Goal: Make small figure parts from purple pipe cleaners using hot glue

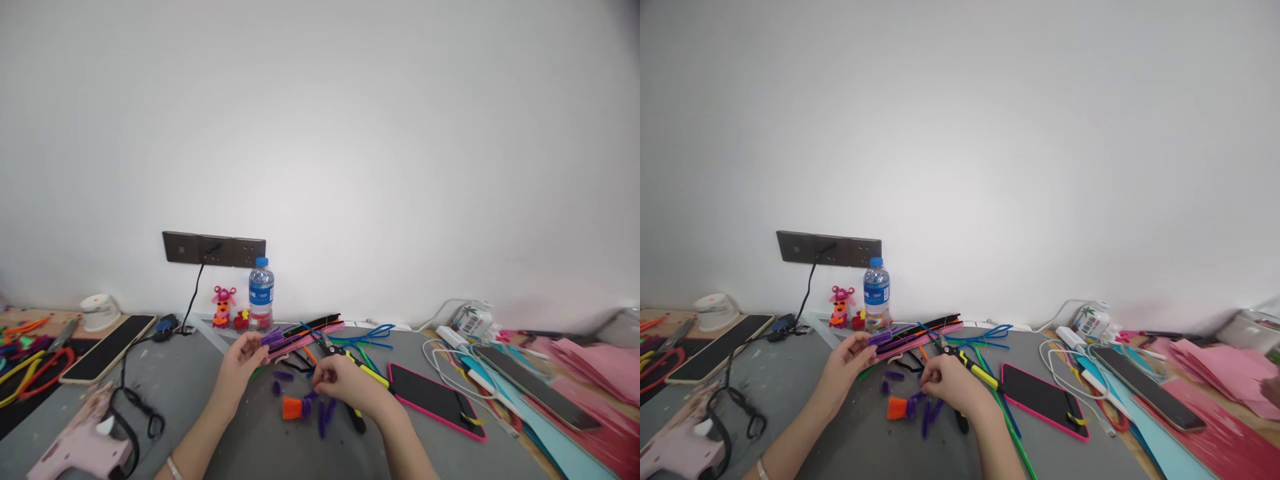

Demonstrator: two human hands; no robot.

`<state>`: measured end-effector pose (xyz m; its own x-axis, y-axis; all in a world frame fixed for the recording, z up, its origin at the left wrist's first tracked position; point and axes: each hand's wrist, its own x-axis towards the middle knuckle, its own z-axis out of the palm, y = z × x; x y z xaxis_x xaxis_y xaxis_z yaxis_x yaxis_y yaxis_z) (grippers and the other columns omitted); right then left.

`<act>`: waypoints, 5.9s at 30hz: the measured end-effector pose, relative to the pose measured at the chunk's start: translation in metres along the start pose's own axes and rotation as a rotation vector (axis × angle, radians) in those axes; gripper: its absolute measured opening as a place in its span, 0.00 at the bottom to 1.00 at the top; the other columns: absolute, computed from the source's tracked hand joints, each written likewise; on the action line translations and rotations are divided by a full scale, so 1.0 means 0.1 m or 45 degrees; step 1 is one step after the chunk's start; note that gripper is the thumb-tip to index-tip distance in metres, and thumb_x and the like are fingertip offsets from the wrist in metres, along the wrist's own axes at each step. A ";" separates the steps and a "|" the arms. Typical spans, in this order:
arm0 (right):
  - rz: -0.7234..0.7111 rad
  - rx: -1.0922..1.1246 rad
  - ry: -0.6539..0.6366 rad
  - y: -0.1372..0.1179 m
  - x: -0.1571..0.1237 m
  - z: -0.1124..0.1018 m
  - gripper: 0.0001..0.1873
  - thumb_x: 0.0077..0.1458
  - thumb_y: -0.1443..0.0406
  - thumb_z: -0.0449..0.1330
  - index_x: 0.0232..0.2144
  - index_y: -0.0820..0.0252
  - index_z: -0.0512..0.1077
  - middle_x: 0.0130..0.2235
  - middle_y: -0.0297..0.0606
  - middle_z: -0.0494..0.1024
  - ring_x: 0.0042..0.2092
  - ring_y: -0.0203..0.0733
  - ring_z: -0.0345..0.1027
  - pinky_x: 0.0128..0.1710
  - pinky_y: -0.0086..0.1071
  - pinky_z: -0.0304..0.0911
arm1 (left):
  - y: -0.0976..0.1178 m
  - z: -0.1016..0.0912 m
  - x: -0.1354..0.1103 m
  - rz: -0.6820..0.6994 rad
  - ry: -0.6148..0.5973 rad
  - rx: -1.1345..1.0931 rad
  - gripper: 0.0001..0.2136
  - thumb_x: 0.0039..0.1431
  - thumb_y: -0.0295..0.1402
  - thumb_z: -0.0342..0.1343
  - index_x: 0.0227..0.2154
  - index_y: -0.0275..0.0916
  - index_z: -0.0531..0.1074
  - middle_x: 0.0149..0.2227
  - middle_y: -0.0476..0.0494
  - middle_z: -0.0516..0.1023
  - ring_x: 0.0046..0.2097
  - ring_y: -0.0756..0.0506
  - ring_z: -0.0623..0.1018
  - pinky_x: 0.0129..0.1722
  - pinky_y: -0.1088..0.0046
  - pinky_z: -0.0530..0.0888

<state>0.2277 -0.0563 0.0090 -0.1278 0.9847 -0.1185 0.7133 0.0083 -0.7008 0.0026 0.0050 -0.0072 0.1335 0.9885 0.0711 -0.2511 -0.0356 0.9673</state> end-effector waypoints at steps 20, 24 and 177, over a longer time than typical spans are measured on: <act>0.260 0.211 -0.146 -0.09 -0.19 -0.10 0.04 0.41 0.71 0.56 0.21 0.58 0.65 0.16 0.24 0.66 0.17 0.31 0.61 0.16 0.23 0.47 | 0.04 0.06 -0.08 0.080 -0.115 0.115 0.13 0.45 0.40 0.65 0.30 0.39 0.73 0.29 0.48 0.73 0.34 0.46 0.74 0.32 0.73 0.73; 0.256 0.536 -0.074 0.00 -0.18 -0.27 0.08 0.45 0.64 0.60 0.23 0.59 0.64 0.17 0.27 0.71 0.15 0.29 0.60 0.15 0.22 0.45 | 0.08 0.09 -0.10 0.091 -0.234 0.077 0.12 0.46 0.40 0.64 0.27 0.39 0.70 0.33 0.44 0.77 0.37 0.44 0.77 0.36 0.70 0.74; -0.455 0.322 0.416 -0.45 0.06 0.20 0.06 0.52 0.72 0.56 0.26 0.59 0.69 0.28 0.32 0.67 0.29 0.37 0.59 0.28 0.28 0.54 | 0.07 0.12 -0.15 0.037 -0.239 0.056 0.08 0.39 0.30 0.68 0.25 0.36 0.77 0.26 0.48 0.78 0.31 0.47 0.77 0.34 0.74 0.75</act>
<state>0.1808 -0.0541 0.0260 -0.0824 0.9312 0.3549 0.4717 0.3502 -0.8093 0.0108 -0.0122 0.0012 0.3047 0.9423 0.1390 -0.2157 -0.0739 0.9737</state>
